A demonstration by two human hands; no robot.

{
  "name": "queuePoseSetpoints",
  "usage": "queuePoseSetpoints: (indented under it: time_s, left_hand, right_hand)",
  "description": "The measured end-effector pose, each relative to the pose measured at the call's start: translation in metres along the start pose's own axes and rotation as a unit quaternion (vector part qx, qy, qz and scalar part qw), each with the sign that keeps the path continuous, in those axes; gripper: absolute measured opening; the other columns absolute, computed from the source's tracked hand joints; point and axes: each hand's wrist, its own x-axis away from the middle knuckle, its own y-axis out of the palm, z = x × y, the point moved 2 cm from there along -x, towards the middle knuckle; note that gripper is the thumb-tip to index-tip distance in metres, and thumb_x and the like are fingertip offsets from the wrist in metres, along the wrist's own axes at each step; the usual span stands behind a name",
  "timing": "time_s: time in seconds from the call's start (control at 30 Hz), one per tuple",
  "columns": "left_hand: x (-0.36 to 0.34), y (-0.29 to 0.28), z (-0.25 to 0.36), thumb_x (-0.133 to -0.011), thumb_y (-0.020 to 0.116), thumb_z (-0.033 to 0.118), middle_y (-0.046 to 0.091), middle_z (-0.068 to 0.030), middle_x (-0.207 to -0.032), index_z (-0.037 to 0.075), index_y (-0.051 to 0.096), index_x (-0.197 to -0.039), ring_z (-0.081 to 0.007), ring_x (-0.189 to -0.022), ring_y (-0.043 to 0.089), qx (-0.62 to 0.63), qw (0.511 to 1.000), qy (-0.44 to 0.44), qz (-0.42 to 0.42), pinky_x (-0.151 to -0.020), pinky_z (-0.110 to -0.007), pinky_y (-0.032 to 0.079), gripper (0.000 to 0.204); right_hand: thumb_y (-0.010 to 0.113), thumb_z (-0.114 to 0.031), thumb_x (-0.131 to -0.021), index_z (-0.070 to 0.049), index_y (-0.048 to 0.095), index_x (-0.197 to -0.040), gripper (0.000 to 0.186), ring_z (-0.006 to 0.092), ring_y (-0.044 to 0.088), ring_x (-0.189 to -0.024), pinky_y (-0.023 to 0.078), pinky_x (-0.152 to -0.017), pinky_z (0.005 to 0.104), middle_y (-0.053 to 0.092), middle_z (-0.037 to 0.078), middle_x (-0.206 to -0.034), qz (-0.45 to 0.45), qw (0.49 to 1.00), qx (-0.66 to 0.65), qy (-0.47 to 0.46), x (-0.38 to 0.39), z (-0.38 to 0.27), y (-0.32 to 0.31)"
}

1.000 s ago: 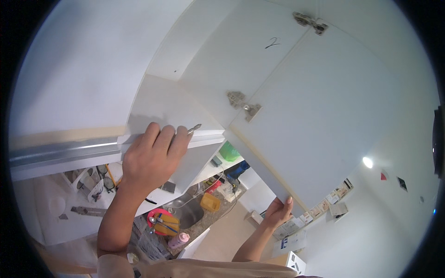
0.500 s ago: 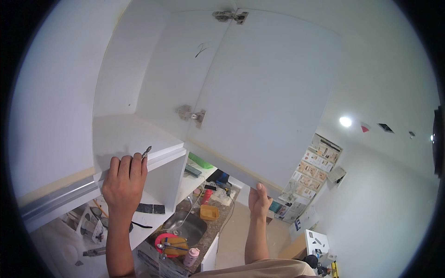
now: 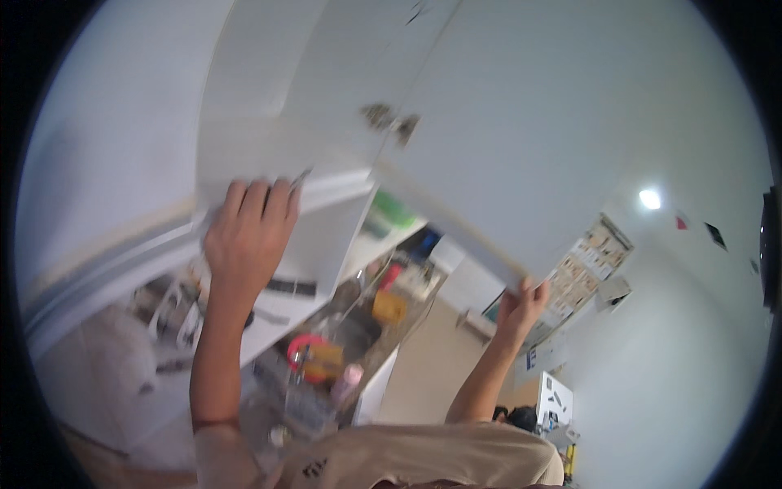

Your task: The person uses a screwdriver to tighten screws on the hinges of a white kitchen cabinet door. They repeatedly open and close the door to test the alignment and functionality of the hinges while making adjustments.

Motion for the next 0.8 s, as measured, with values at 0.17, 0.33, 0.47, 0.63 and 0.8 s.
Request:
queuePoseSetpoints:
  time_s: [0.17,0.33,0.47,0.63,0.8]
  left_hand:
    - [-0.001,-0.007,0.0,-0.085,0.08,0.022,0.061,0.0016,-0.081,0.012,0.072,-0.095,-0.0163,-0.073,0.059,-0.001,1.0,-0.006,-0.004,-0.058,-0.029,0.051,0.016]
    - [0.005,0.001,-0.003,-0.084,0.078,0.027,0.058,0.0058,-0.079,0.017,0.069,-0.09,-0.0106,-0.076,0.058,-0.038,0.999,-0.003,0.019,-0.056,-0.024,0.05,0.015]
    - [0.005,0.005,-0.004,-0.085,0.077,0.031,0.055,0.0072,-0.079,0.019,0.067,-0.088,-0.0086,-0.078,0.057,-0.05,0.998,0.001,0.036,-0.055,-0.022,0.05,0.016]
    - [0.004,0.006,-0.002,-0.086,0.076,0.03,0.055,0.0071,-0.078,0.019,0.067,-0.089,-0.009,-0.078,0.057,-0.069,0.997,-0.006,0.024,-0.055,-0.022,0.051,0.014]
    - [-0.002,0.006,0.0,-0.088,0.074,0.032,0.06,0.0059,-0.081,0.018,0.069,-0.091,-0.0102,-0.08,0.06,-0.048,0.998,-0.047,-0.004,-0.055,-0.026,0.053,0.015]
  right_hand:
    - [0.065,-0.01,-0.101,0.002,0.061,-0.12,0.023,0.0159,0.067,-0.101,0.056,-0.09,0.0302,0.07,0.01,-0.11,0.014,0.999,0.029,-0.001,-0.001,-0.016,0.017]
    - [0.066,-0.008,-0.1,0.004,0.063,-0.119,0.023,0.0146,0.065,-0.099,0.052,-0.09,0.0299,0.07,0.01,-0.109,0.028,0.999,0.028,-0.003,0.0,-0.016,0.023]
    - [0.067,-0.008,-0.099,0.004,0.063,-0.119,0.024,0.0143,0.066,-0.099,0.052,-0.09,0.0296,0.07,0.01,-0.109,0.024,0.999,0.032,-0.003,-0.003,-0.017,0.024]
    - [0.069,-0.009,-0.099,0.005,0.062,-0.119,0.026,0.0138,0.066,-0.099,0.052,-0.09,0.0292,0.07,0.01,-0.109,0.029,0.999,0.033,-0.002,-0.003,-0.017,0.027]
    - [0.069,-0.009,-0.098,0.005,0.062,-0.118,0.025,0.0143,0.066,-0.098,0.053,-0.089,0.0295,0.069,0.011,-0.108,0.016,0.999,0.032,0.002,-0.005,-0.014,0.023]
